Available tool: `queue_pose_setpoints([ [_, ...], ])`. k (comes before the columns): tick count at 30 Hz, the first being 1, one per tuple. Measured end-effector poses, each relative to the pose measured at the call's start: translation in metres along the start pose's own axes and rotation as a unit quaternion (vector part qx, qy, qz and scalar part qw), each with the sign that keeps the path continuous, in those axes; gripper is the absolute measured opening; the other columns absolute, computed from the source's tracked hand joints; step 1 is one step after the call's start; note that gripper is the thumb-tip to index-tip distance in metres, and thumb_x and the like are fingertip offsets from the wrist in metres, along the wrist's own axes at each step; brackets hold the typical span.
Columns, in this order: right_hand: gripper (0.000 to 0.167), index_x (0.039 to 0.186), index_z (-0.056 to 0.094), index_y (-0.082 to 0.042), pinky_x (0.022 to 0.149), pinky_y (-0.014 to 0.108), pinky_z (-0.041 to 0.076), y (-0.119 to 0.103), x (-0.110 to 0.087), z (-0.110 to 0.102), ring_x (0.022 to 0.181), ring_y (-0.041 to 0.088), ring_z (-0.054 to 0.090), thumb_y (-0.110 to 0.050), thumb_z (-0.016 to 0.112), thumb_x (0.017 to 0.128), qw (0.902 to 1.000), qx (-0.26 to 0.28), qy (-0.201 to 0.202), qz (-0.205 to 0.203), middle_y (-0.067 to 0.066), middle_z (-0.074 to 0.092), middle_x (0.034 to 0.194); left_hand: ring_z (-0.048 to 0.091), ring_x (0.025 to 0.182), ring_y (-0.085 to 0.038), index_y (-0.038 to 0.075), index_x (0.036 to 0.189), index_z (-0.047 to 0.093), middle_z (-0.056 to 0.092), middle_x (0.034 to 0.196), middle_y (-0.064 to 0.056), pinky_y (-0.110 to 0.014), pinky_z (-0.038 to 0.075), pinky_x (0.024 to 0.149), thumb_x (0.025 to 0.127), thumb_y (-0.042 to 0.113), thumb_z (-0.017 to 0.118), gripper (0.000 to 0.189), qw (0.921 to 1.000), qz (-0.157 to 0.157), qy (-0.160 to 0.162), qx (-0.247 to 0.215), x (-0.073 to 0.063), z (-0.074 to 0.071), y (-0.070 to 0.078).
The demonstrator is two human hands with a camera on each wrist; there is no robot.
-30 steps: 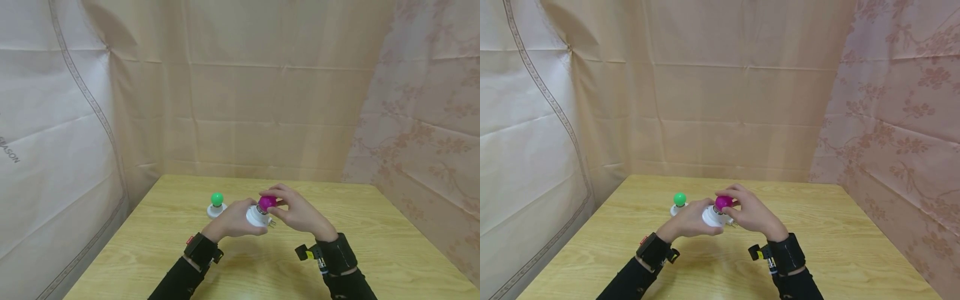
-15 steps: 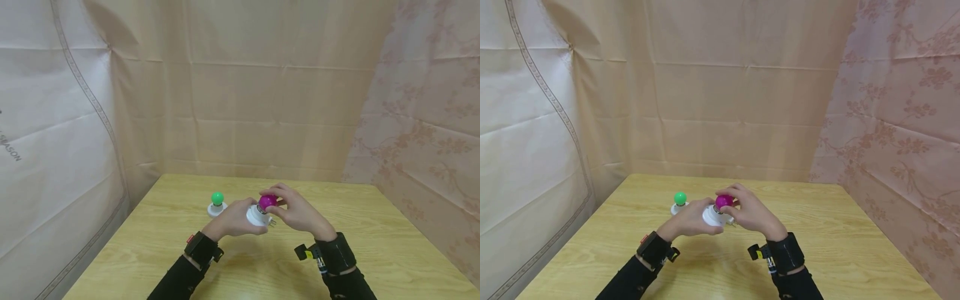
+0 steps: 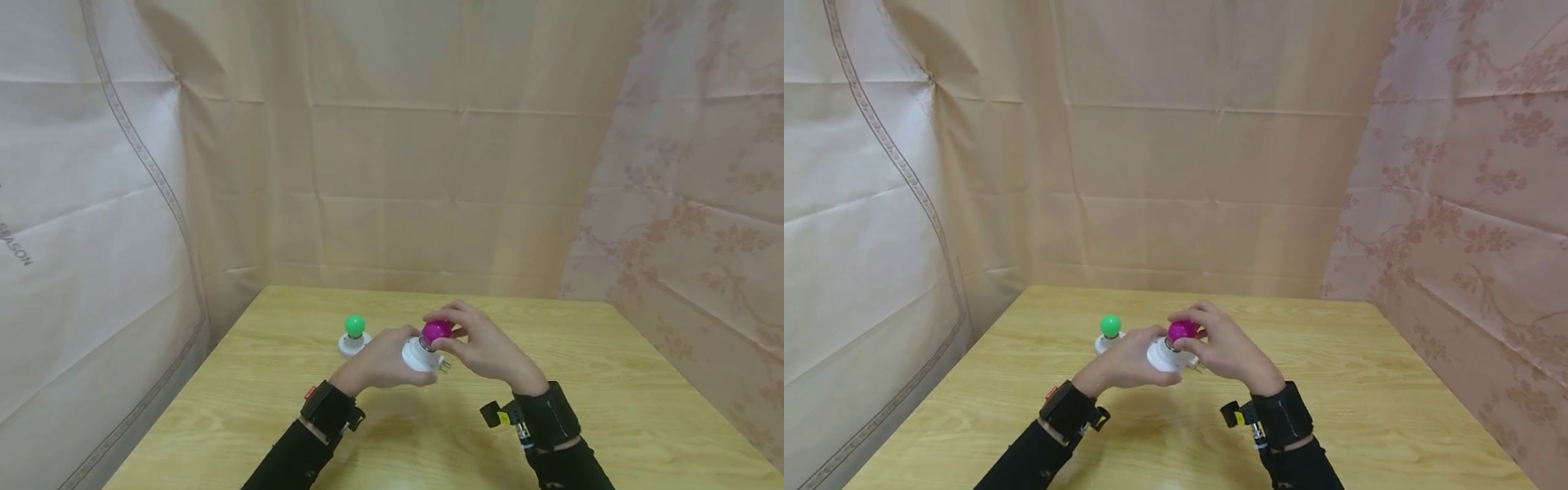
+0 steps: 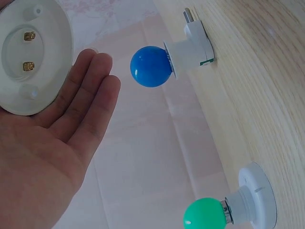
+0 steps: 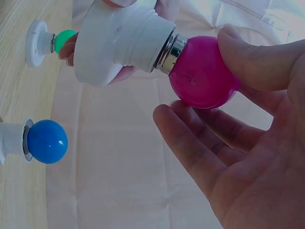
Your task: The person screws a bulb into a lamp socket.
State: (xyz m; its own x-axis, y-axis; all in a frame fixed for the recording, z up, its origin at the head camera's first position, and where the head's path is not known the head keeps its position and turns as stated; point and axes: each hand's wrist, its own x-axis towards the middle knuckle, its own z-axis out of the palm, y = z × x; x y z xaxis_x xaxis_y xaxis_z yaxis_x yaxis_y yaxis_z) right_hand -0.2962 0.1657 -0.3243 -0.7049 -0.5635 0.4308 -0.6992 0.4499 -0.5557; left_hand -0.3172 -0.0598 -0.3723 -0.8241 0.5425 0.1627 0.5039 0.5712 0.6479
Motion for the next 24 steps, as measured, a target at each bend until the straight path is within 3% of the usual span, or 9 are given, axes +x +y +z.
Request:
queue_pose_setpoints([
  [6,0.037,0.128,0.067,-0.009,0.089,0.037,0.056,-0.0015,0.0002,0.0017,0.105,0.021,0.062,-0.015,0.074,0.093,0.9999,-0.009,0.007,0.01,0.004,0.063,0.118,0.063,0.081,-0.009,0.011,0.128,0.058,0.065,0.096,0.008,-0.029,0.053,0.067,0.073,0.053,0.081,0.073,1.0,0.0,0.004,-0.001,-0.0004,0.0011,0.0014],
  [12,0.036,0.122,0.069,-0.01,0.08,0.031,0.055,-0.0051,0.0024,0.0045,0.095,0.017,0.059,-0.024,0.078,0.091,0.9979,-0.024,0.023,0.055,0.001,0.063,0.111,0.063,0.081,-0.009,0.012,0.129,0.057,0.064,0.096,0.009,-0.028,0.053,0.067,0.073,0.053,0.082,0.073,1.0,-0.001,0.002,0.0,0.0,0.0019,0.003],
  [16,0.038,0.123,0.068,-0.008,0.081,0.03,0.056,-0.0055,0.0034,0.0058,0.097,0.019,0.06,-0.025,0.078,0.091,0.9975,-0.019,0.024,0.064,0.003,0.064,0.113,0.062,0.082,-0.009,0.013,0.129,0.057,0.064,0.097,0.009,-0.029,0.053,0.068,0.073,0.053,0.083,0.074,1.0,-0.005,0.004,-0.001,-0.0003,0.0017,0.0031],
  [24,0.056,0.143,0.054,0.0,0.095,0.046,0.054,-0.0054,-0.0007,0.0029,0.114,0.029,0.061,-0.027,0.07,0.097,0.999,-0.02,-0.014,0.039,0.013,0.057,0.134,0.063,0.083,-0.009,0.011,0.132,0.057,0.065,0.099,0.008,-0.029,0.053,0.068,0.074,0.054,0.081,0.076,1.0,-0.004,0.008,0.001,0.0004,0.0011,0.0013],
])
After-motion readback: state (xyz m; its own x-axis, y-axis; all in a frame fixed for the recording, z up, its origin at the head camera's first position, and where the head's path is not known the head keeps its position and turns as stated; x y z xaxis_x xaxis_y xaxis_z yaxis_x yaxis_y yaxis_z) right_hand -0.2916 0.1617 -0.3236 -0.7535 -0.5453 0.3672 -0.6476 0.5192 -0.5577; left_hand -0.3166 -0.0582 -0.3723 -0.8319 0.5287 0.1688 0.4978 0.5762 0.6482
